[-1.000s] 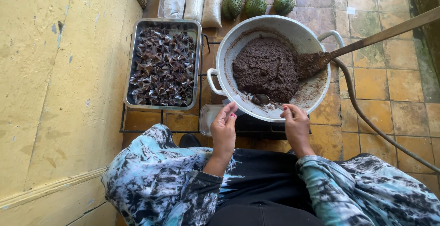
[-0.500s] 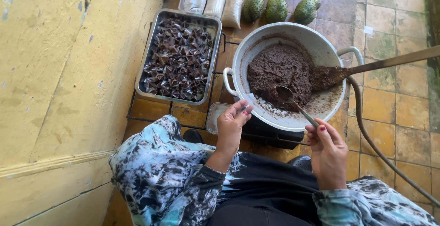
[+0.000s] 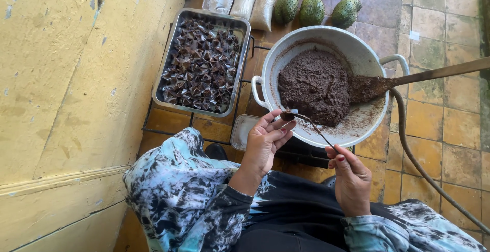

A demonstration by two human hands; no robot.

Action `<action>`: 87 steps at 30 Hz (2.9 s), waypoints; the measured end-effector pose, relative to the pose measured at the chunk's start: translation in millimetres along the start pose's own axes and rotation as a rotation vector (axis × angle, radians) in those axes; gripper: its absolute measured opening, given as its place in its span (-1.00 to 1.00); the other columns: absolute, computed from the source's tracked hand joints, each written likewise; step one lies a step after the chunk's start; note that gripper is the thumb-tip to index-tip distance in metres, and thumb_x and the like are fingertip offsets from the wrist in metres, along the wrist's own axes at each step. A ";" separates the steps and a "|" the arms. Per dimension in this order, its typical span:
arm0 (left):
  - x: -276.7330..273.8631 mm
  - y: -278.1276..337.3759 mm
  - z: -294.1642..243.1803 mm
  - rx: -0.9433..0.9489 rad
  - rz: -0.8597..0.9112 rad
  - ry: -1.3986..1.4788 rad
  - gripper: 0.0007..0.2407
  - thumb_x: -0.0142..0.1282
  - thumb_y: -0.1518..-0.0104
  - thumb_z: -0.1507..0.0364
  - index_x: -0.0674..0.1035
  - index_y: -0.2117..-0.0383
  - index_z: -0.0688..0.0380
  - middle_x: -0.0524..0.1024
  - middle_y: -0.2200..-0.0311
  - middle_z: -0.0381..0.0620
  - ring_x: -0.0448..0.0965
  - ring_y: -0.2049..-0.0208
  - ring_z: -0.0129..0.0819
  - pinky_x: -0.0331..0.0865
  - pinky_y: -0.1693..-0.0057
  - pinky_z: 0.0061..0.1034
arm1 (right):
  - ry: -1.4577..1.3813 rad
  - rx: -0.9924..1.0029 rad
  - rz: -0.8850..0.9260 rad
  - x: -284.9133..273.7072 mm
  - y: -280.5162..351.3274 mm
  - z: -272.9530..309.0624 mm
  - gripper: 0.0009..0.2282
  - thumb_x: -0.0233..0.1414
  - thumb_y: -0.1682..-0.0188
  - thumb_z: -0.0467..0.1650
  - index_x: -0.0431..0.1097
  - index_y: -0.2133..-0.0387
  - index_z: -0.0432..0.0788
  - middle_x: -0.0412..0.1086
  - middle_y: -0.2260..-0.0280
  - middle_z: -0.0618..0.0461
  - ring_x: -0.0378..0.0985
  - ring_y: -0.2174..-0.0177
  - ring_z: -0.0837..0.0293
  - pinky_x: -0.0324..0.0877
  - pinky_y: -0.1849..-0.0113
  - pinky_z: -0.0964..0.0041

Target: Filling small wrappers with a dark paste using a spoon

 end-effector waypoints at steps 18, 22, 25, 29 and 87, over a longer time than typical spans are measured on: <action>-14.5 -11.7 2.9 -0.060 -0.013 0.302 -0.54 0.02 -0.07 0.77 0.45 -0.15 0.22 0.60 0.21 0.11 0.63 0.19 -0.16 0.55 -0.09 -0.38 | 0.148 -0.101 0.035 -13.8 -0.7 -38.3 -0.72 0.12 0.02 -0.57 0.49 0.03 -0.22 0.33 0.22 0.15 0.34 0.15 0.29 0.32 0.12 0.55; -14.3 -10.6 1.9 -0.065 -0.001 0.298 -0.53 0.02 -0.07 0.77 0.45 -0.17 0.20 0.59 0.19 0.11 0.63 0.16 -0.16 0.55 -0.08 -0.38 | 0.159 -0.118 0.032 -15.3 -3.0 -37.0 -0.72 0.12 0.03 -0.59 0.49 0.04 -0.22 0.35 0.17 0.14 0.37 0.11 0.28 0.35 0.03 0.53; -12.0 -8.4 0.2 -0.067 0.004 0.288 -0.52 0.00 -0.06 0.77 0.45 -0.17 0.20 0.59 0.16 0.13 0.63 0.15 -0.17 0.54 -0.08 -0.40 | 0.134 -0.117 0.040 -13.5 -3.8 -33.9 -0.72 0.12 0.03 -0.59 0.50 0.04 -0.20 0.33 0.21 0.16 0.37 0.13 0.27 0.34 0.06 0.53; -11.5 -7.9 -0.6 -0.065 0.010 0.293 -0.53 0.02 -0.06 0.77 0.46 -0.16 0.19 0.59 0.15 0.13 0.63 0.17 -0.15 0.56 -0.05 -0.42 | 0.127 -0.125 0.043 -17.7 -5.1 -36.4 -0.73 0.12 0.02 -0.58 0.49 0.03 -0.21 0.32 0.20 0.17 0.36 0.14 0.27 0.31 0.07 0.51; -17.2 -7.4 17.1 0.226 0.028 -0.214 -0.36 -0.19 -0.11 0.75 0.14 -0.40 0.03 0.51 -0.03 0.30 0.57 -0.05 -0.02 0.49 -0.13 -0.18 | 0.702 -0.361 -0.150 -21.9 -25.4 19.4 -0.75 0.15 -0.02 -0.66 0.54 0.04 -0.32 0.25 0.40 -0.04 0.25 0.37 0.28 0.21 0.30 0.37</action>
Point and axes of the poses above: each hand's wrist, its own y-axis away from the middle knuckle, its own x-axis out of the palm, z = x × y, the point moved 1 cm from there along -y, towards the middle knuckle
